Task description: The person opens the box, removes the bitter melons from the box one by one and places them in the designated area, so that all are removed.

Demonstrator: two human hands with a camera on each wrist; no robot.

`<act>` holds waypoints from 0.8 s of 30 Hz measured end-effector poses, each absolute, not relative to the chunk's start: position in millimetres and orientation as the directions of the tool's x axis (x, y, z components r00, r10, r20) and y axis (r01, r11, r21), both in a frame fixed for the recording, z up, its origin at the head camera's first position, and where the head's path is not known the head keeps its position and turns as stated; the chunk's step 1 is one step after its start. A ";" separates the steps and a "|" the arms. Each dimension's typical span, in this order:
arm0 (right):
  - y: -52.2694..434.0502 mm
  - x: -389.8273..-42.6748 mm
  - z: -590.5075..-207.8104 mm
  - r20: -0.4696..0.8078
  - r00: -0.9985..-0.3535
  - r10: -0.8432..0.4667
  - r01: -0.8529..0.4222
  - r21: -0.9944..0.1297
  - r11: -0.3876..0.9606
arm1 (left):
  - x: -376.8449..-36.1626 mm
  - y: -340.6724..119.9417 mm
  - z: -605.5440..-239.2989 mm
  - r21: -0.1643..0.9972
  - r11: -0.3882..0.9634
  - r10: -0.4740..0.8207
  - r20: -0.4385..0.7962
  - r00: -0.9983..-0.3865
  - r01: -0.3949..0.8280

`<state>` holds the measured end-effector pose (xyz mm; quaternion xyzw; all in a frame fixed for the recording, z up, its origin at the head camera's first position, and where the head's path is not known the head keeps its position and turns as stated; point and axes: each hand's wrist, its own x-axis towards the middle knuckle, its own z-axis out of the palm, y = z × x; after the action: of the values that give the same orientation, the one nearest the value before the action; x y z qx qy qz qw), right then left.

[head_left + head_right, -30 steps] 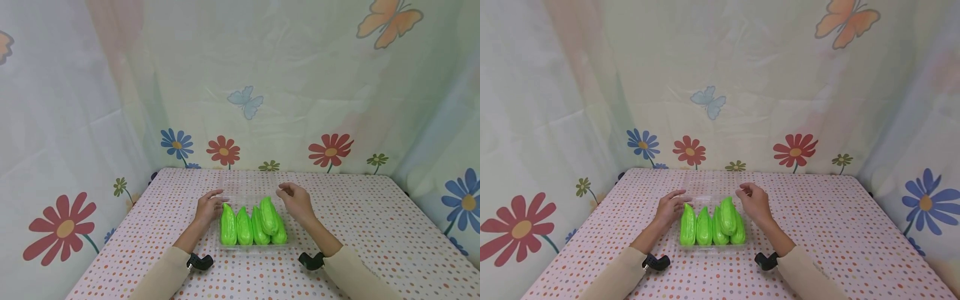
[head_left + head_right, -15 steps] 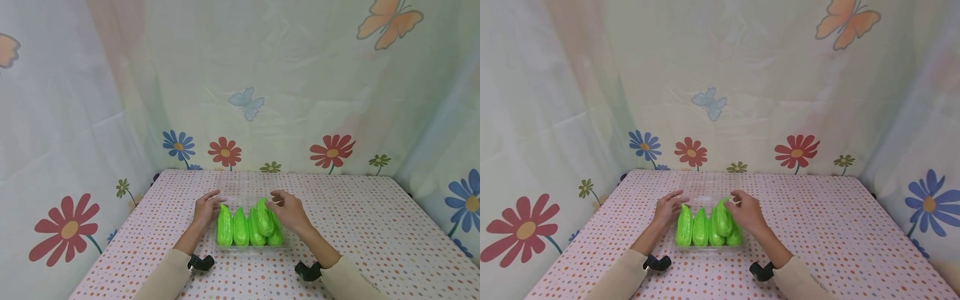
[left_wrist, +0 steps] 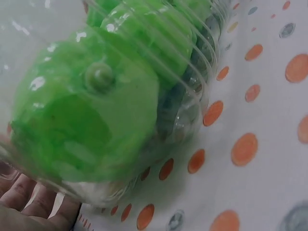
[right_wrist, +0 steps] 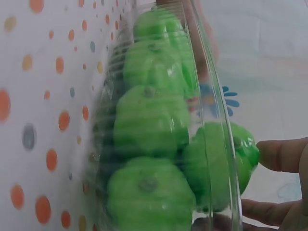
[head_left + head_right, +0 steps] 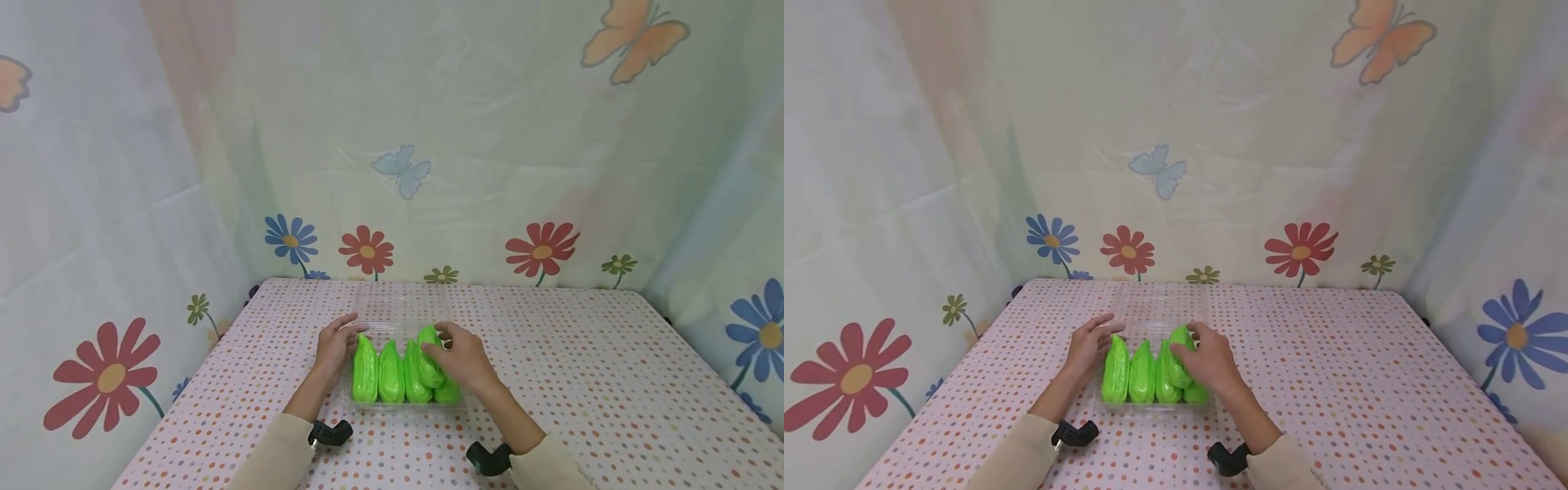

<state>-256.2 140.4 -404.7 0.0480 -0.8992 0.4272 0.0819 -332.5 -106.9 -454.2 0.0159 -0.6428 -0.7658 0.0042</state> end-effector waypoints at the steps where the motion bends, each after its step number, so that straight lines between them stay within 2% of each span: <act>1: 139.0 -255.3 -405.4 0.184 -0.983 -0.013 -0.151 -0.759 0.633 | -332.0 -106.9 -453.4 0.987 -0.162 -0.030 -0.023 -0.999 -0.018; 12: 129.5 -250.2 -409.7 0.163 -0.987 0.010 -0.117 -0.747 0.655 | -334.2 -105.8 -462.4 0.988 -0.153 -0.079 -0.008 -0.997 0.004; 24: 125.4 -248.4 -411.0 0.233 -0.972 -0.044 -0.198 -0.696 0.690 | -338.0 -103.2 -458.5 0.982 -0.182 -0.135 0.017 -0.991 0.042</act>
<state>-248.4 125.4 -411.0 0.0662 -0.9139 0.3881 0.0991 -338.0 -103.2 -458.5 0.0367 -0.6369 -0.7679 0.0576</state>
